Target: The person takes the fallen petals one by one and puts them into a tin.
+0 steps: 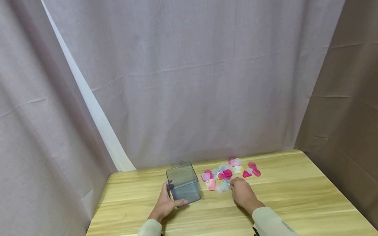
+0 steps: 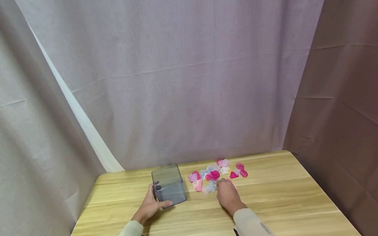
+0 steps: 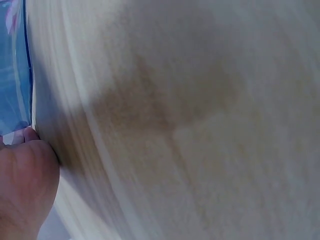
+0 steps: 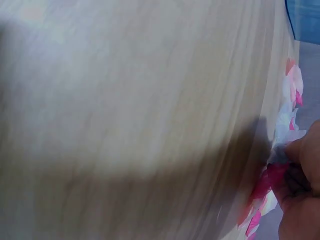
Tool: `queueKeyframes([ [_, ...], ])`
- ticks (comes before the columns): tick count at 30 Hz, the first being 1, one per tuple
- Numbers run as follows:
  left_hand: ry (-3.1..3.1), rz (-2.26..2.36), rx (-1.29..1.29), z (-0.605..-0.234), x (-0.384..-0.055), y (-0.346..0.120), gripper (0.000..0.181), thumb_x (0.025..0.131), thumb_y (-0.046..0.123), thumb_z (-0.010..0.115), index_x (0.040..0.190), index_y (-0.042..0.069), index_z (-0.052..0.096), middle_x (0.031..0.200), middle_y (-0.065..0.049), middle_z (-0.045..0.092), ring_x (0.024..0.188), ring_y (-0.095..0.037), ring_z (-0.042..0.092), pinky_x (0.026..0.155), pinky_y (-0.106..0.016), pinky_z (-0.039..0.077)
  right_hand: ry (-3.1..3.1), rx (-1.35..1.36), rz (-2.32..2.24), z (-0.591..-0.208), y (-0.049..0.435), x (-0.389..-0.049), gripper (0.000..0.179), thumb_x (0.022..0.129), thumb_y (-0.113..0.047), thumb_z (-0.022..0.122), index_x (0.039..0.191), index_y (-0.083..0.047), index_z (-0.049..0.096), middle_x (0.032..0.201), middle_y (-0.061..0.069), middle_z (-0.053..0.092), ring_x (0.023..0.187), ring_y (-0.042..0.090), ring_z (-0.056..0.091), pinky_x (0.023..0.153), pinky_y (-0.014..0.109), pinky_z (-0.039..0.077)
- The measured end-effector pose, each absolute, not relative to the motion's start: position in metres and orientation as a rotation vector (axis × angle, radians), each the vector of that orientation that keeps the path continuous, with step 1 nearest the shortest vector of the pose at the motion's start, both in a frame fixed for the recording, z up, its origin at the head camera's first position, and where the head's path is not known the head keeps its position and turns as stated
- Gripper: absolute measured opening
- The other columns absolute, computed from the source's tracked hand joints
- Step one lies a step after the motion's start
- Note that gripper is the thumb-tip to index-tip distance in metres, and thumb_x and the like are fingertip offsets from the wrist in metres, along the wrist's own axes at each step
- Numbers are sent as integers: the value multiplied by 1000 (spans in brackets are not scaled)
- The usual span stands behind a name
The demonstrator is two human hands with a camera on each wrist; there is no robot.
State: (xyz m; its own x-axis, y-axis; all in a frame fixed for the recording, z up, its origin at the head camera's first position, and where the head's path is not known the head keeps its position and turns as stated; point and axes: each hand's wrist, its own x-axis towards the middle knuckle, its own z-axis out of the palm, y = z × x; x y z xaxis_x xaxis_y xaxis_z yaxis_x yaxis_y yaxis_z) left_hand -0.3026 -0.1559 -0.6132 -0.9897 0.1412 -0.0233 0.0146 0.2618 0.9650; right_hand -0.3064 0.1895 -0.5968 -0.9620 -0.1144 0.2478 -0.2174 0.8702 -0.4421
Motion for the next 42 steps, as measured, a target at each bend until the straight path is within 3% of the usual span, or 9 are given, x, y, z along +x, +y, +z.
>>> queueKeyframes([
  [8, 2433, 1786, 160, -612, -302, -153, 118, 78, 23, 97, 167, 10, 21, 163, -24, 40, 154, -46, 36, 130, -69, 24, -2701, 267, 780, -586, 188, -303, 13, 101, -3, 64, 102, 1, 76, 95, 11, 75, 92, 27, 72, 84, 46, 63],
  [17, 2403, 1715, 174, -606, -298, -154, 118, 81, 28, 95, 170, 15, 19, 172, -26, 28, 162, -52, 21, 129, -69, 26, -2450, 418, 806, -552, 169, -292, 7, 97, -2, 71, 101, -3, 78, 98, 10, 76, 95, 28, 75, 87, 48, 63],
  [24, 2415, 1716, 165, -603, -295, -155, 118, 80, 26, 95, 169, 14, 20, 166, -25, 37, 156, -50, 30, 127, -71, 28, -2355, 549, 828, -523, 128, -289, 8, 98, -6, 73, 104, -6, 78, 99, 6, 78, 95, 23, 75, 86, 42, 64],
  [29, 2420, 1702, 175, -605, -299, -152, 118, 80, 29, 95, 169, 14, 20, 167, -24, 37, 156, -48, 29, 127, -71, 29, -2306, 629, 795, -504, 94, -294, 6, 97, -6, 73, 102, -8, 76, 98, 5, 78, 94, 21, 72, 86, 38, 63],
  [37, 2436, 1631, 128, -603, -302, -154, 117, 80, 39, 94, 170, 22, 19, 173, -23, 26, 160, -50, 20, 125, -74, 29, -2526, 749, 638, -493, 46, -312, 10, 102, -13, 70, 103, -11, 79, 98, 0, 74, 95, 17, 67, 86, 32, 61],
  [42, 2437, 1631, 132, -601, -298, -153, 123, 81, 35, 94, 171, 14, 14, 176, -28, 19, 161, -52, 17, 127, -72, 27, -2695, 791, 590, -499, 27, -324, 15, 103, -13, 67, 105, -10, 82, 103, 1, 77, 102, 21, 71, 95, 37, 62],
])
